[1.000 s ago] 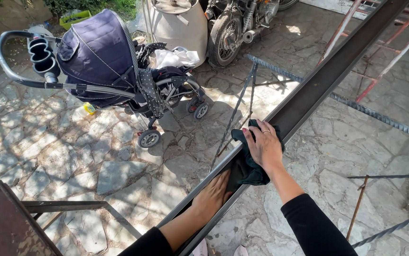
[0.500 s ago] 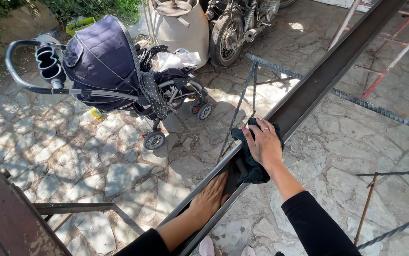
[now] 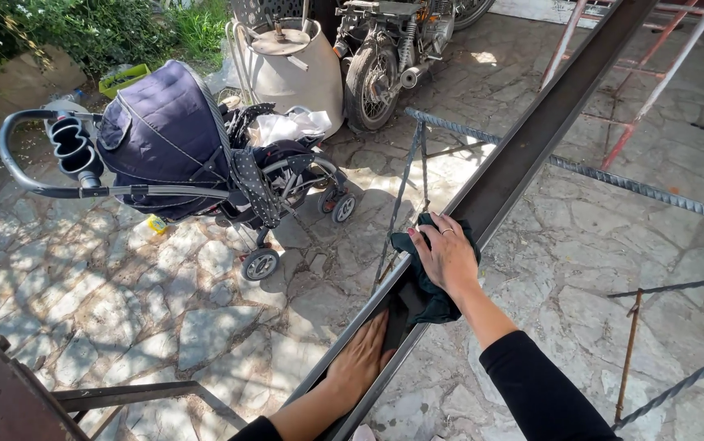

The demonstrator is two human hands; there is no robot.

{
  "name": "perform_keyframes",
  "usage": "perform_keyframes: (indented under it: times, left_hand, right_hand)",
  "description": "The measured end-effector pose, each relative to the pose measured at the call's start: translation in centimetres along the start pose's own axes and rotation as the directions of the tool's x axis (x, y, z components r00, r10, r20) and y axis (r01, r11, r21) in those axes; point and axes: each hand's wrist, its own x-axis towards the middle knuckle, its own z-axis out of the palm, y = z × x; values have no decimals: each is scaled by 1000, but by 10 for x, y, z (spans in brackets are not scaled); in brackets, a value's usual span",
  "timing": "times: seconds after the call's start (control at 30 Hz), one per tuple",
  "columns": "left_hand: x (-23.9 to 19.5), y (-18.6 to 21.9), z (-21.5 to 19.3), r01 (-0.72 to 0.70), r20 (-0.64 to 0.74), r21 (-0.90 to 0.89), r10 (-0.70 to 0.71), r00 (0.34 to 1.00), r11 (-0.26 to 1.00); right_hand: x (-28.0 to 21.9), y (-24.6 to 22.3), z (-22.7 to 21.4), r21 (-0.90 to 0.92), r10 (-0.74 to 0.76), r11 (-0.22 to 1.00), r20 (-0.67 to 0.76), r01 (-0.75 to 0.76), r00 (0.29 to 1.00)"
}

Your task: Cleaning the interior of a long metal U-profile using a wet cloth and a bucket of water.

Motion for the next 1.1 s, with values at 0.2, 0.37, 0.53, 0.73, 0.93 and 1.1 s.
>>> perform_keyframes:
  times: [0.2,0.37,0.53,0.73,0.93,1.1]
  left_hand:
    - [81,-11,52,-49,-119,140,66,991,989]
    - [22,4,-2,129,142,-119,-112,984,984]
    - [89,-17,78,-68,-162,259,112,980,963]
    - [26,-25,93,35,-383,405,134,914,914]
    - [72,-7,73,-12,-158,160,37,987,987]
    - [-1,-1,36,-20,-145,91,33,989,996]
  right_hand:
    - [-4,-7,-6,0,-16,1000,-20,16,1000]
    - [-7,-12,-9,10,-1,1000,-31,1,1000]
    - [-5,-11,-8,16,-23,1000,-63,24,998]
    - [-4,-8,-8,13,-43,999,-63,44,997]
    - [-2,1,2,17,-67,997,-115,69,991]
    - [3,11,4,50,-120,990,-196,132,973]
